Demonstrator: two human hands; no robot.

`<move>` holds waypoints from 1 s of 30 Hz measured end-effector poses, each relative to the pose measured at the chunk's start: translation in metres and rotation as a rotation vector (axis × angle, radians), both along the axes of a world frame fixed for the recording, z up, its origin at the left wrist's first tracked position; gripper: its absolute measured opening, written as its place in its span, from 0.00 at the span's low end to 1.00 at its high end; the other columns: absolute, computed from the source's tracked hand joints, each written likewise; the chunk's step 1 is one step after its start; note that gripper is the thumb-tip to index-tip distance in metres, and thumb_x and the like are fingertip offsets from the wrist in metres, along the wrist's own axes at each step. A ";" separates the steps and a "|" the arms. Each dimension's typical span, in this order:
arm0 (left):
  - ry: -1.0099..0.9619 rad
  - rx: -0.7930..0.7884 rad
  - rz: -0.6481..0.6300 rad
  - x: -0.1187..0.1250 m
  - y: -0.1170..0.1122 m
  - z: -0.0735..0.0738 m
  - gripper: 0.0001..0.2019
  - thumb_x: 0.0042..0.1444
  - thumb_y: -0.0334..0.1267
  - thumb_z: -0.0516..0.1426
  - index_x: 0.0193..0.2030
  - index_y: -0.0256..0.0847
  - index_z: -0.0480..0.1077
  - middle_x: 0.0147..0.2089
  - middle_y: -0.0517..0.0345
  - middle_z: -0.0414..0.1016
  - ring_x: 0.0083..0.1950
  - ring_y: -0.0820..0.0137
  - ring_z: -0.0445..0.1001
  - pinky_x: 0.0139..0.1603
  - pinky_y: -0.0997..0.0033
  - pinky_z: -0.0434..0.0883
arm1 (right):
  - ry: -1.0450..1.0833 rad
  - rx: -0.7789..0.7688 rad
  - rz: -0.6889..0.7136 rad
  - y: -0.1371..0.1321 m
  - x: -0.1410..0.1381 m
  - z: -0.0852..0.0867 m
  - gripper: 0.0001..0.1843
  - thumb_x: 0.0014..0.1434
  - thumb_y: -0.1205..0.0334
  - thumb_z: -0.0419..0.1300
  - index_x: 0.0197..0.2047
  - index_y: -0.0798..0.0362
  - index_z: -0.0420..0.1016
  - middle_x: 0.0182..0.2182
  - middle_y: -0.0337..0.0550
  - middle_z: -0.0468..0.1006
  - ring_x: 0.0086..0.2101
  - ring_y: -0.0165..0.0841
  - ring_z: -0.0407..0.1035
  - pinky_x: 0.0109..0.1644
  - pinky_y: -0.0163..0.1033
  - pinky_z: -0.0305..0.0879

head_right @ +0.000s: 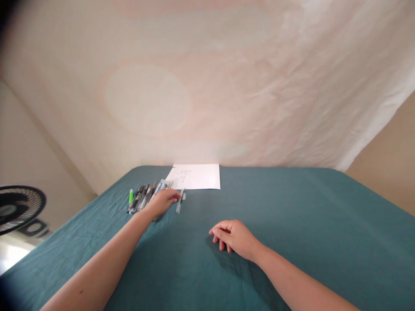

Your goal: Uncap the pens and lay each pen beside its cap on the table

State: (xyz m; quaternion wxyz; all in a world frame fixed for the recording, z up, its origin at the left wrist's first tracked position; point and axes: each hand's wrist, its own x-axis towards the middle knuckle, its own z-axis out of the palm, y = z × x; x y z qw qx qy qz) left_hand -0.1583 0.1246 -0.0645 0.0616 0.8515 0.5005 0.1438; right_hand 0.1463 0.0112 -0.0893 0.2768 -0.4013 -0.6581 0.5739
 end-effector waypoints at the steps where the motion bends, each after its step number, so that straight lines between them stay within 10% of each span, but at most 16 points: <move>1: 0.006 0.003 0.012 -0.001 0.000 0.001 0.09 0.52 0.31 0.53 0.38 0.42 0.72 0.38 0.57 0.75 0.41 0.68 0.71 0.45 0.71 0.64 | 0.003 -0.001 0.000 0.000 0.000 0.000 0.20 0.58 0.49 0.53 0.40 0.57 0.74 0.30 0.44 0.74 0.23 0.25 0.66 0.19 0.27 0.57; 30: 0.077 0.126 0.114 0.005 -0.003 -0.006 0.09 0.55 0.32 0.50 0.36 0.40 0.72 0.38 0.52 0.73 0.43 0.66 0.69 0.47 0.68 0.64 | 0.008 -0.002 -0.002 0.000 0.000 -0.001 0.19 0.58 0.50 0.53 0.40 0.57 0.74 0.30 0.44 0.75 0.23 0.24 0.66 0.19 0.27 0.56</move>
